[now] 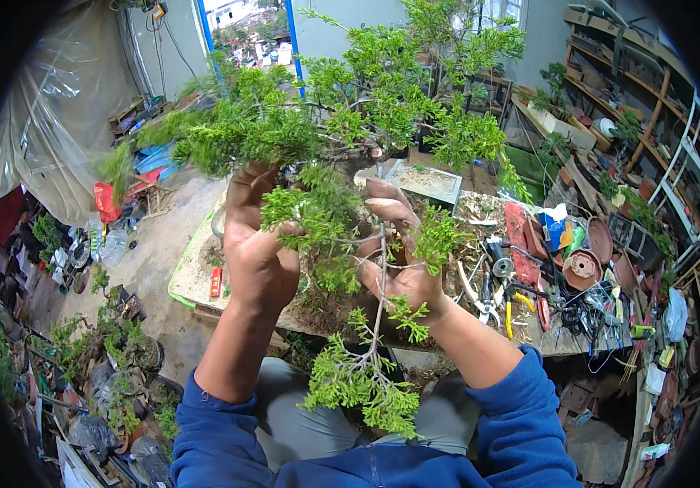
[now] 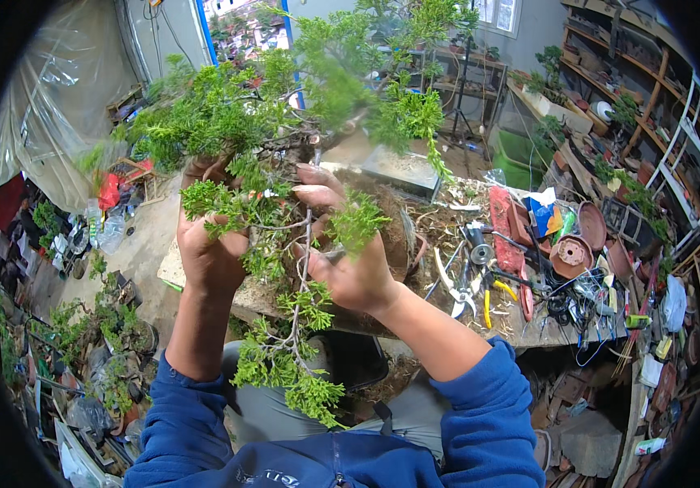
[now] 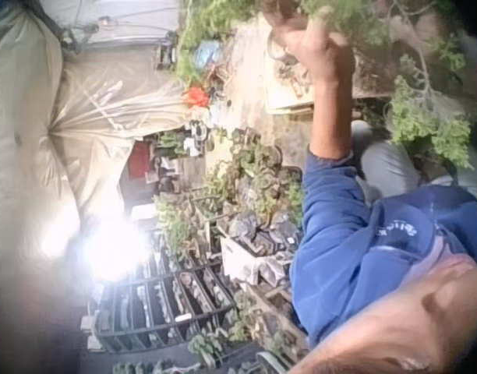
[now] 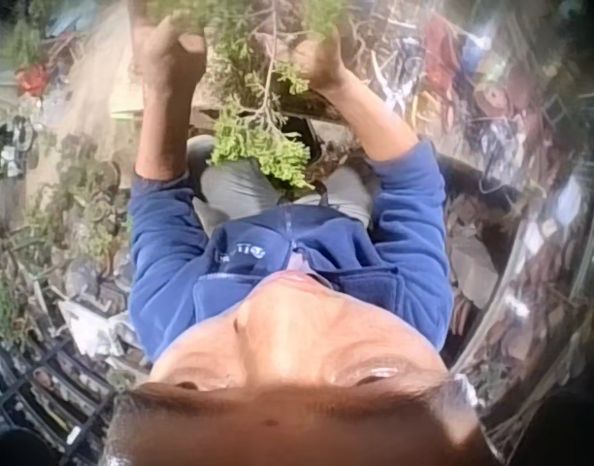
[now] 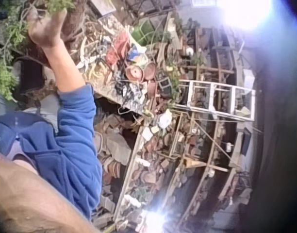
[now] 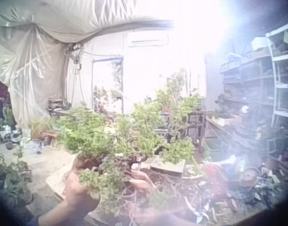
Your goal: The person trims a small potted evergreen tree using pruning shears. They repeatedly reach into the foliage, cut small branches, and remove the cut pieces by hand. The person rotates the pot to access different sides and continues trimming throughout the clip.
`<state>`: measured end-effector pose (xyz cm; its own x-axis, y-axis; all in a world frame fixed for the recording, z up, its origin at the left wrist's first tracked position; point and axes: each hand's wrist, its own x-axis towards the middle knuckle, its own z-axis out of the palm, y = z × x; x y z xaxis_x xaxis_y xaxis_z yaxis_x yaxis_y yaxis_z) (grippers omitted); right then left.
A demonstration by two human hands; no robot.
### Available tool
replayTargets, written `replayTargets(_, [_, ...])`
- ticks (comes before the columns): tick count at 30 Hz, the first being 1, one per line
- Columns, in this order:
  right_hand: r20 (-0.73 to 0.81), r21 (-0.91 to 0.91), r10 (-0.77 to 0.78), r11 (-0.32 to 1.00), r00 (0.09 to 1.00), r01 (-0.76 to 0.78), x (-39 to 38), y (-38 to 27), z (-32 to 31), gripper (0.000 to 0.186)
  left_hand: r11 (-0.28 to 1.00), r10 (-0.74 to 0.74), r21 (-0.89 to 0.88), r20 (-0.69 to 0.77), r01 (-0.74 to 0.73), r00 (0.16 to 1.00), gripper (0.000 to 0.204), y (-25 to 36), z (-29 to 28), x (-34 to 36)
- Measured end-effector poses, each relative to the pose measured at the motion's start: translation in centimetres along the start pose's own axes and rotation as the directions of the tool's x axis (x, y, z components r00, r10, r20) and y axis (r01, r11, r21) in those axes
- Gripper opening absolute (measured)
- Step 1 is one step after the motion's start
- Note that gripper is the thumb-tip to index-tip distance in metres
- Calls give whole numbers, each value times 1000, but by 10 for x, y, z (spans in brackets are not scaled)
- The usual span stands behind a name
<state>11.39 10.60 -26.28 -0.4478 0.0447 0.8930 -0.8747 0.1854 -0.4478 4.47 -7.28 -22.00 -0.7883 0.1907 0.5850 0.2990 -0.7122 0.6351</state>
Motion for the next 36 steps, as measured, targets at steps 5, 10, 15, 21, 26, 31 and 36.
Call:
replayTargets(5, [8, -19, 11, 1000, 1000, -11, -2, 4, -3, 63, 955, -160, -255, -19, 150, 987, 55, 5, -6, 10])
replayTargets(10, [82, -81, 16, 997, 997, -9, -1, 4, -8, 62, 989, -117, -94, 4, 117, 993, 51, 17, -8, 19])
replayTargets(15, [25, -68, 39, 997, 999, -37, 1, 1, -4, 58, 993, -85, 72, -55, 89, 995, 46, 27, 4, 21])
replayTargets(21, [57, -72, -76, 994, 995, 80, 4, 3, -5, 59, 933, -166, 299, -140, 201, 976, 42, 42, 25, 40])
replayTargets(26, [25, -70, 15, 997, 1000, -14, 2, -3, -3, 54, 875, -152, 446, -117, 189, 981, 21, 46, 27, 45])
replayTargets(31, [-29, -45, -5, 999, 1000, 4, 2, -4, 4, 54, 827, -182, 503, -182, 251, 966, 32, 40, 21, 51])
replayTargets(36, [-14, -113, -66, 991, 998, 64, 3, 1, 2, 56, 875, -85, 478, -10, 80, 996, 33, 39, 25, 49])
